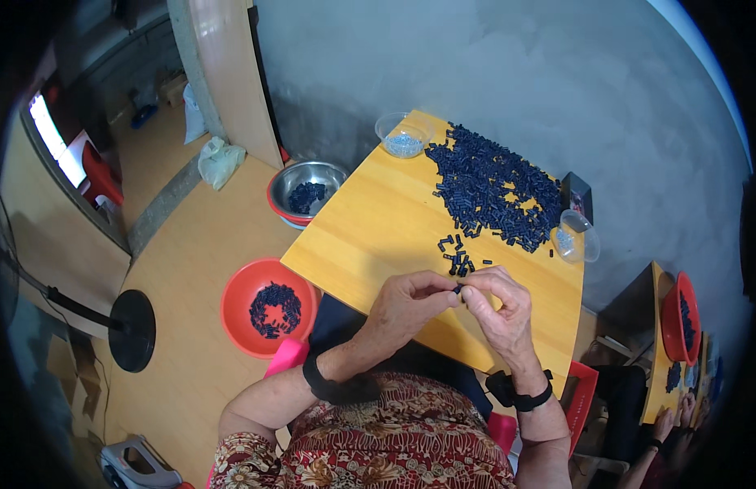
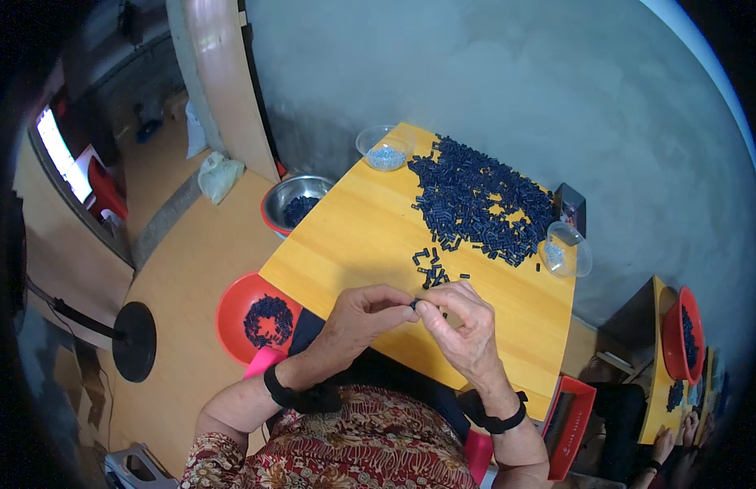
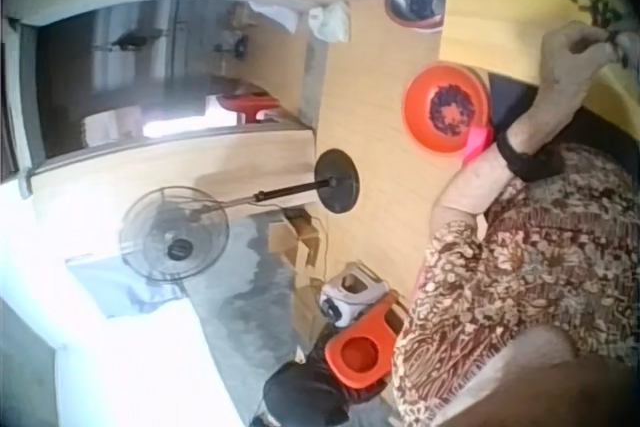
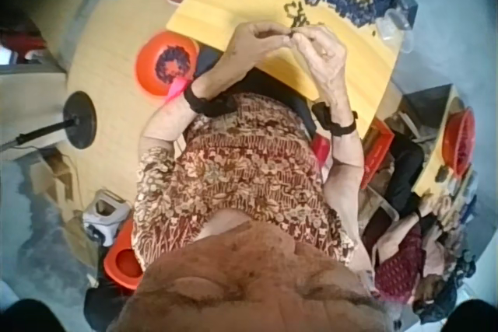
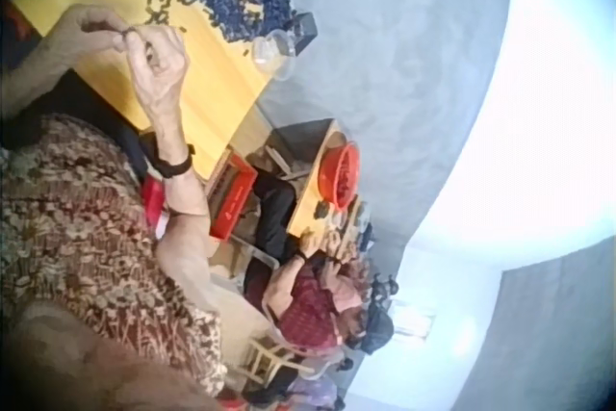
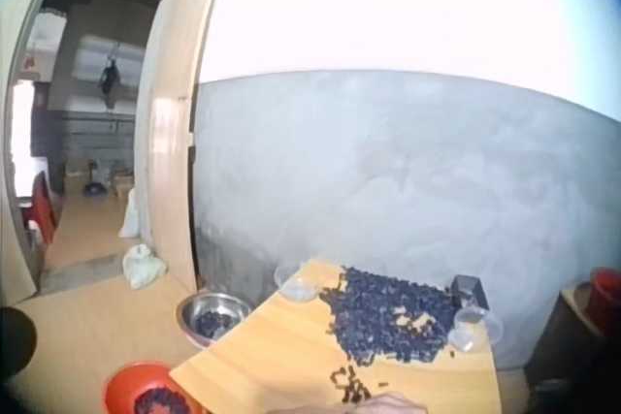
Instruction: Manually sorting small black cylindrical components and small light blue components into different bowls and containers.
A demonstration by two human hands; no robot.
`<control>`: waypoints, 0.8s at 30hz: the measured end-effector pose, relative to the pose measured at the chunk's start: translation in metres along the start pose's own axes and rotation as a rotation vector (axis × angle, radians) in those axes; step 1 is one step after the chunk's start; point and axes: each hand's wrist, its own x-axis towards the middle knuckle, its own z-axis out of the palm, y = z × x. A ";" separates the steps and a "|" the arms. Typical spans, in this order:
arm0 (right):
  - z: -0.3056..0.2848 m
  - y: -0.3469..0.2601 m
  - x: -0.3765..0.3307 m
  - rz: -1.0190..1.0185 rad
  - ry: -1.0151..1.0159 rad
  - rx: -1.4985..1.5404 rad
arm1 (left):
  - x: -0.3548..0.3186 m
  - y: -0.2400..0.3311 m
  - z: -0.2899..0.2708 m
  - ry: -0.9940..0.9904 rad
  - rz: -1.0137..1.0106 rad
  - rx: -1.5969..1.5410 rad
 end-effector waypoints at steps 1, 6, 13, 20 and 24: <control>0.001 0.000 0.001 -0.003 0.008 0.002 | 0.000 0.001 0.000 -0.004 0.003 0.007; 0.007 -0.001 0.004 -0.016 0.025 0.027 | 0.000 -0.001 -0.003 -0.011 0.000 -0.130; 0.008 0.001 0.010 -0.034 0.018 0.059 | 0.001 0.003 -0.006 0.006 -0.033 -0.160; 0.009 -0.003 0.017 -0.088 0.006 -0.014 | 0.001 0.014 -0.013 0.082 -0.031 -0.214; 0.014 -0.005 0.023 -0.292 0.005 -0.228 | -0.001 0.019 -0.021 0.139 0.000 -0.229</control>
